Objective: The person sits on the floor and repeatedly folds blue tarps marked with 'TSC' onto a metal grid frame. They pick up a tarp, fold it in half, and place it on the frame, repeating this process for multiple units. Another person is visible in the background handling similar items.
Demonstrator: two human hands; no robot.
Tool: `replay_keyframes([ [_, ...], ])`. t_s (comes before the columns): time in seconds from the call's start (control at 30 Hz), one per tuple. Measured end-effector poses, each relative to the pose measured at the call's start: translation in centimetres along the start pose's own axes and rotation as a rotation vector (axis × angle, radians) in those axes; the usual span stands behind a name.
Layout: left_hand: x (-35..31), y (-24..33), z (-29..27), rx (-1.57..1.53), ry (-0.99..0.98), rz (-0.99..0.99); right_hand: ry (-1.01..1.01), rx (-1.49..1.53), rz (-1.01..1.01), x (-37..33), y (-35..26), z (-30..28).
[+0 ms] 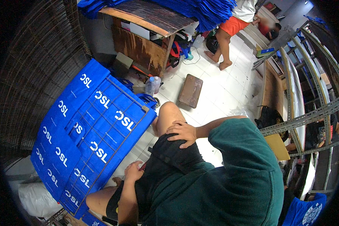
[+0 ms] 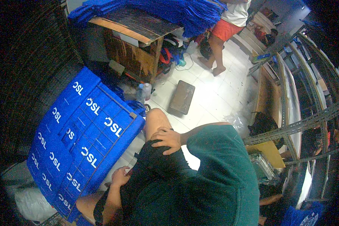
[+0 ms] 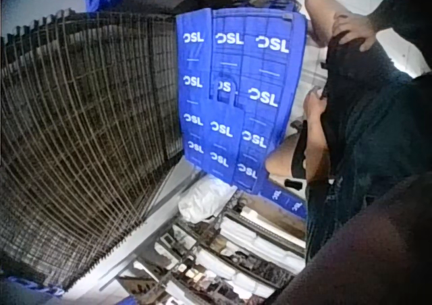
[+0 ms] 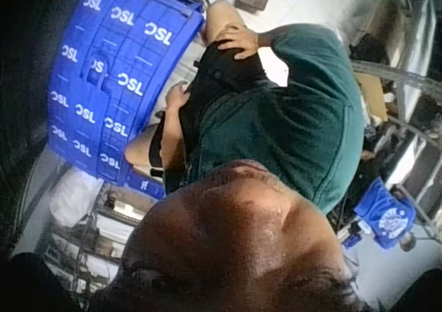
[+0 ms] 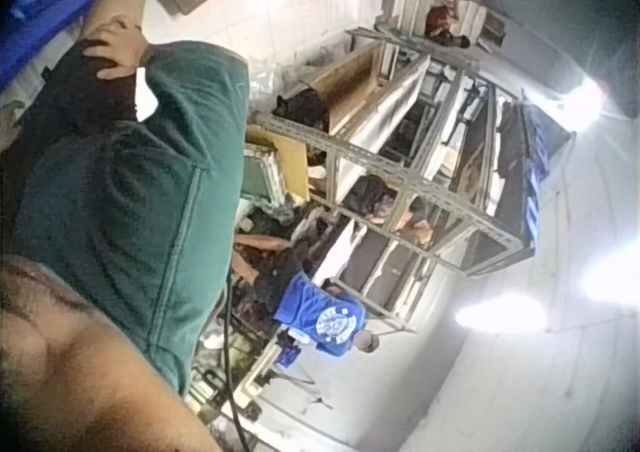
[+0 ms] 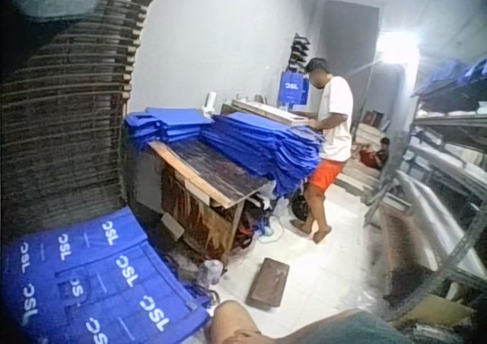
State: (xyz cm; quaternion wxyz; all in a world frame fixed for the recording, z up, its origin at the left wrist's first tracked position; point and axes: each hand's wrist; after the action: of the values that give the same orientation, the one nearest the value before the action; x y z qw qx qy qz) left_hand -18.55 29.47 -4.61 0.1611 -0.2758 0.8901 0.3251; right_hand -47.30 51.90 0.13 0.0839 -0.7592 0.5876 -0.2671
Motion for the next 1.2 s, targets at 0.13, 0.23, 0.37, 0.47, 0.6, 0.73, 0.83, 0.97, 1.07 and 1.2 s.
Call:
replay_keyframes([
  [0.13,0.2,-0.1,0.0,0.011,0.002,0.024,0.002,-0.024,-0.011,-0.1,0.0,0.0],
  [0.23,0.3,0.3,-0.3,0.009,-0.046,-0.025,0.009,-0.018,-0.012,-0.1,-0.1,0.1],
  [0.37,0.2,-0.2,0.0,0.021,-0.01,0.019,0.027,-0.03,-0.015,-0.3,0.1,0.4],
  [0.47,0.3,-0.5,0.2,0.023,-0.009,0.014,0.033,-0.024,-0.022,-0.3,0.0,0.3],
  [0.6,0.5,-1.0,0.3,0.032,-0.034,-0.013,0.026,-0.015,-0.045,0.2,-0.1,-0.1],
  [0.73,0.5,-0.6,0.5,0.051,-0.037,-0.022,0.047,-0.009,-0.041,-0.2,0.1,0.2],
  [0.83,0.5,-0.9,1.0,0.041,-0.002,-0.016,0.043,-0.019,-0.034,-0.4,0.2,0.5],
  [0.97,0.4,-0.9,0.6,0.024,-0.014,-0.022,0.037,-0.022,-0.037,-0.1,0.2,0.6],
  [1.07,0.3,-1.1,0.7,0.016,-0.009,-0.016,0.046,-0.021,-0.043,-0.1,0.2,0.6],
  [1.2,0.4,-1.2,1.0,-0.005,0.016,0.0,0.055,-0.043,-0.05,-0.3,0.2,0.5],
])
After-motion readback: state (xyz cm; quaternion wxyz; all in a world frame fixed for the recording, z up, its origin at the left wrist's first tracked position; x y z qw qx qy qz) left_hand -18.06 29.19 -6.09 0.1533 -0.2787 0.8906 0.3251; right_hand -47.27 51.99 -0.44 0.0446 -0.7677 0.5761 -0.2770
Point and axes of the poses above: each hand's wrist, its own x-axis towards the middle knuckle, its own z-axis out of the palm, y = z × x, and after that the axes turned 11 degrees about y, right-handed
